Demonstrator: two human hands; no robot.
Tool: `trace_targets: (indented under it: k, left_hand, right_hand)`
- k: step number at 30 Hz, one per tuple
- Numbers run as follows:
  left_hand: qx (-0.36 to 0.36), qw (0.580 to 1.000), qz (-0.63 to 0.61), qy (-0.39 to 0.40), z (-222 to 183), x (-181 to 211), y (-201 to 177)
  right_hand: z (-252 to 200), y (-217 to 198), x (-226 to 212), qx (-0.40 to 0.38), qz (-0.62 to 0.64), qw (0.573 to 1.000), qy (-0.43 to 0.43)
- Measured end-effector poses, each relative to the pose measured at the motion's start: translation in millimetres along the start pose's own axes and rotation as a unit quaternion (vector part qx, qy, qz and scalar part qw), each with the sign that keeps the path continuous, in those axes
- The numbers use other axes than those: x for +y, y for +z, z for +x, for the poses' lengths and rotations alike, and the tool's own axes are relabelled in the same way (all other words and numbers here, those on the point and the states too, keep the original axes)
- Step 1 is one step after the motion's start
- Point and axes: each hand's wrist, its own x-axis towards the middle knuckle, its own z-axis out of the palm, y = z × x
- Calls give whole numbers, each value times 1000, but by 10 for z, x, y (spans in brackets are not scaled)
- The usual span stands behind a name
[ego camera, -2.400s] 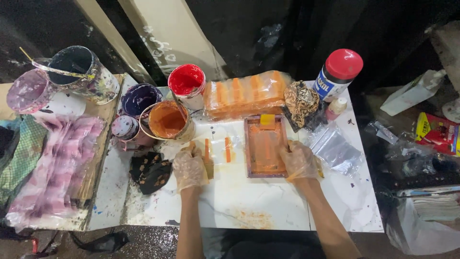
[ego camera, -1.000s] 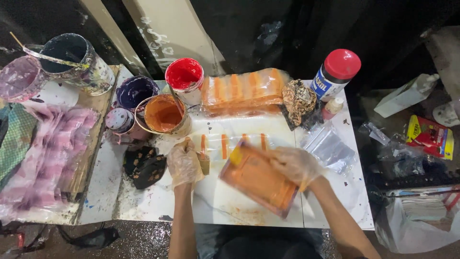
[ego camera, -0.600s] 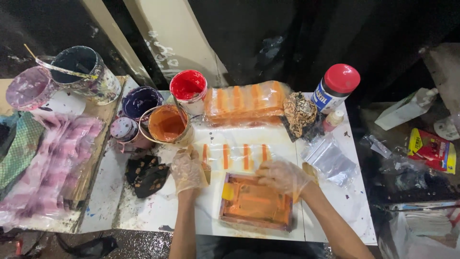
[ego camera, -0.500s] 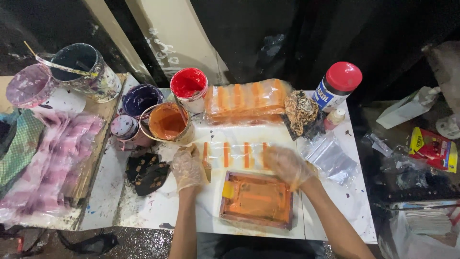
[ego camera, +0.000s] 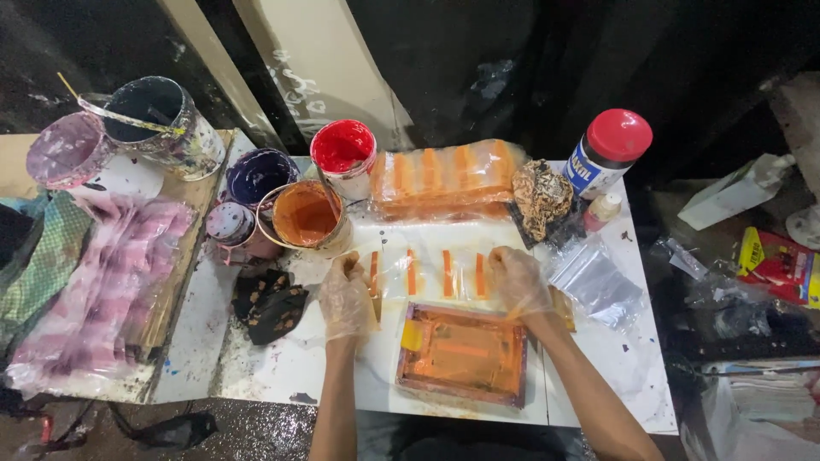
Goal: Preparing a small screen for printing by applying orange ink and spreading it evenly using a squeegee tool.
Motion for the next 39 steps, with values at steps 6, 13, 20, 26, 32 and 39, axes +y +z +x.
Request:
trace_targets:
  k: [6, 13, 20, 26, 32, 39]
  left_hand:
    - [145, 953, -108, 242, -70, 2, 1]
    - [177, 902, -241, 313, -205, 885, -421]
    - [304, 877, 93, 359, 414, 1374, -179]
    - [313, 839, 239, 376, 1096, 1412, 209]
    - [143, 848, 374, 347, 1004, 1742, 186]
    - [34, 852, 450, 266, 1062, 1901, 224]
  right_hand:
    - [-527, -1607, -1036, 116, 372, 920, 46]
    - [-294, -1928, -836, 329, 508, 793, -74]
    - [498, -1968, -1000, 346, 391, 852, -46]
    - [1480, -1686, -727, 245, 257, 934, 30]
    - [2054, -1289, -367, 219, 125, 966, 57]
    - [1990, -1341, -356, 185, 121, 974, 44]
